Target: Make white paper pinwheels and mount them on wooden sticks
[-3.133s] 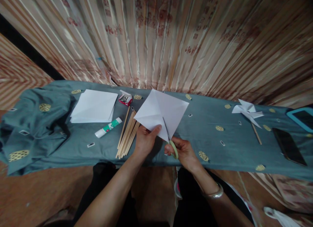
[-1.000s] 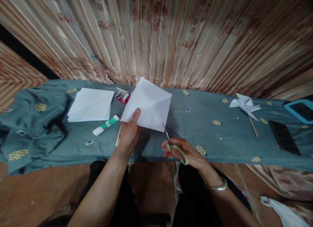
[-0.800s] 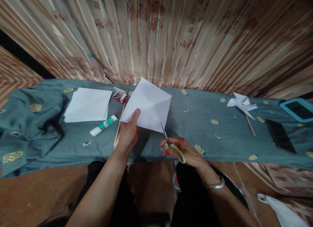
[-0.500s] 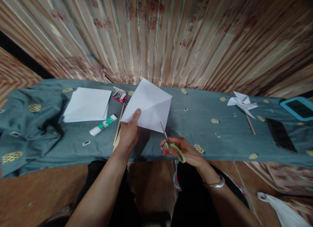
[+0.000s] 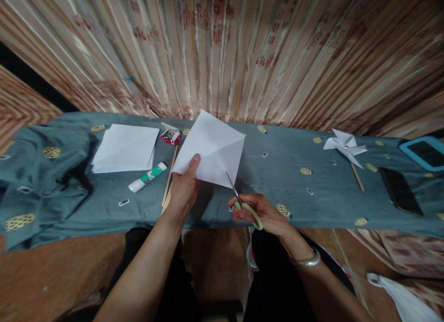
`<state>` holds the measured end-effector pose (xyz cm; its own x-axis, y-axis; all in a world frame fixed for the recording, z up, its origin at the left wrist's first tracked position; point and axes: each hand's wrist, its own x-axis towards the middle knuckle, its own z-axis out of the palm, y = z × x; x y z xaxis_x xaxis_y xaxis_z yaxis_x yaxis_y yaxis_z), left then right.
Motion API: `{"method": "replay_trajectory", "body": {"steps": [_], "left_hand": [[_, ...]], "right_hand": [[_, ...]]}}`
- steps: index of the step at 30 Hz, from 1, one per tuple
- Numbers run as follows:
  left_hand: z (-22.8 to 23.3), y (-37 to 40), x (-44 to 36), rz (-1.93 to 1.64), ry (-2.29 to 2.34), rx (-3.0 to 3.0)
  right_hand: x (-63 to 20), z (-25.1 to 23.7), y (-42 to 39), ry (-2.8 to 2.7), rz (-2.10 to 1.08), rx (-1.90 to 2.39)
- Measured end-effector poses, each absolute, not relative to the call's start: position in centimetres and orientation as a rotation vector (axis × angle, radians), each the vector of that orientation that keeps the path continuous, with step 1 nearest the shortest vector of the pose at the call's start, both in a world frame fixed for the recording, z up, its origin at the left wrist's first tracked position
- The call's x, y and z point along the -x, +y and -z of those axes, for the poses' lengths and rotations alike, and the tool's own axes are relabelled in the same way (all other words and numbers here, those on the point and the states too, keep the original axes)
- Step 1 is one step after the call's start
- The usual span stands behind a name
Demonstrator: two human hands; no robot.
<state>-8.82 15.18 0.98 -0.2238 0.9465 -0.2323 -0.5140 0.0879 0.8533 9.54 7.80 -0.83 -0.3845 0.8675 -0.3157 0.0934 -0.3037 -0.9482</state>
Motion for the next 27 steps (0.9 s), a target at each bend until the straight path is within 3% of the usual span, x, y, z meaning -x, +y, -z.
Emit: {"method": "replay_trajectory", "body": {"steps": [27], "left_hand": [[-1.0,15.1,8.9,-1.467,1.039,-0.523]], "right_hand": [[-8.7,0.4,8.0,-1.142,-1.783,1.287]]}}
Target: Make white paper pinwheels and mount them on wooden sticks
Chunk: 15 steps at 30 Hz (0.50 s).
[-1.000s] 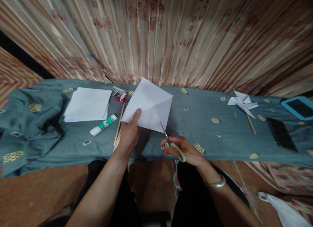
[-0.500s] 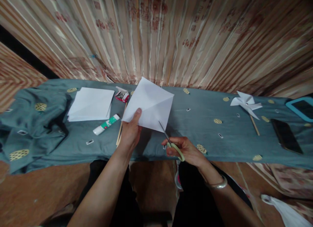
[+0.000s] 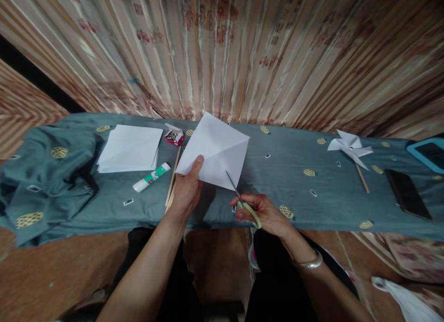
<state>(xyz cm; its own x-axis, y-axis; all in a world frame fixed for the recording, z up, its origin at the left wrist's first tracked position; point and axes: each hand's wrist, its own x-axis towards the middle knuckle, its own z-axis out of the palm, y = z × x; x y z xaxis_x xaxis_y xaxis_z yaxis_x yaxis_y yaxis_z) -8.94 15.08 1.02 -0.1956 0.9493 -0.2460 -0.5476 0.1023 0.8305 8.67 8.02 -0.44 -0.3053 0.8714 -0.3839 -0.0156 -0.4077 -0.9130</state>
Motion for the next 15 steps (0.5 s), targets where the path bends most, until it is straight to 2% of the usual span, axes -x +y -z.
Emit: {"method": "replay_trajectory", "body": {"steps": [6,15], "left_hand": [[-1.0,14.7,8.5,-1.436,1.028,-0.484],[-1.3,14.8,8.3,-1.484,1.005,-0.414]], "right_hand": [[-8.8,0.2,8.1,-1.199,-1.743,1.284],[-8.7,1.3,8.1,-1.027,-1.863,1.299]]}}
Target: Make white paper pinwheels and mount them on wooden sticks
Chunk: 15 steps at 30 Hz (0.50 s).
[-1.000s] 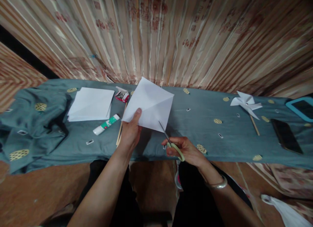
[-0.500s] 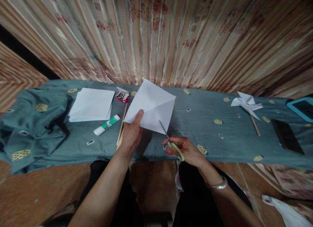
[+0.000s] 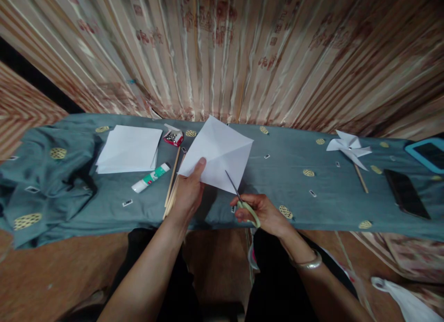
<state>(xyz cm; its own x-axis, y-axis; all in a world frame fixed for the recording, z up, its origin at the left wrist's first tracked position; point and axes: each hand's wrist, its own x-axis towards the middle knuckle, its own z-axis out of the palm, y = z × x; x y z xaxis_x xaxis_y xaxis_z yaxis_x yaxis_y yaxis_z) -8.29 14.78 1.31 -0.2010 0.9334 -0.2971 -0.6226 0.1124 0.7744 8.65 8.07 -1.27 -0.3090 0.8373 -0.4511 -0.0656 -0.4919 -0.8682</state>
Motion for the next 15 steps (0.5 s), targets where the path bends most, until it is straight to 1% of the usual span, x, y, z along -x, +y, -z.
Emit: {"method": "replay_trajectory", "body": {"steps": [9,15], "left_hand": [[-0.77,14.46,7.92,-1.468,0.94,-0.439],[-0.81,14.43,7.96,-1.468,0.951,-0.421]], "right_hand": [[-8.46,1.03,8.32,-1.134,-1.775,1.291],[-8.16,1.02,8.25,-1.028,-1.784,1.316]]}}
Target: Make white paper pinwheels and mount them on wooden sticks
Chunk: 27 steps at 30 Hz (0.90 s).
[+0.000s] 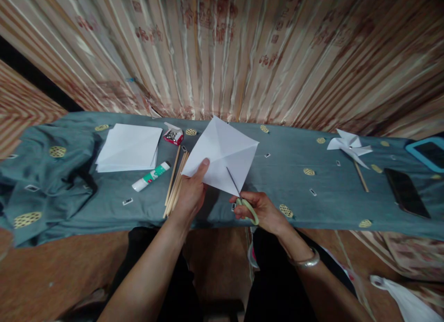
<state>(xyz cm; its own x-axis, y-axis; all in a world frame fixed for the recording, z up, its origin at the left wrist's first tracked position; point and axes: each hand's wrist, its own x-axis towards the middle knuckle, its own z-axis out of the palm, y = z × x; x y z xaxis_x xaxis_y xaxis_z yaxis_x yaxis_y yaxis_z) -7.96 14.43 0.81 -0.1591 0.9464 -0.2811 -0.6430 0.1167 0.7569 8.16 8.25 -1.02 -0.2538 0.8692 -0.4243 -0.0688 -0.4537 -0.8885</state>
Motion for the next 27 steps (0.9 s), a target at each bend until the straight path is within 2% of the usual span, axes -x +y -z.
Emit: {"method": "replay_trajectory", "body": {"steps": [27], "left_hand": [[-0.88,14.05,7.66,-1.442,0.959,-0.42]], "right_hand": [[-7.59,0.37,8.52,-0.988,-1.709,1.358]]}}
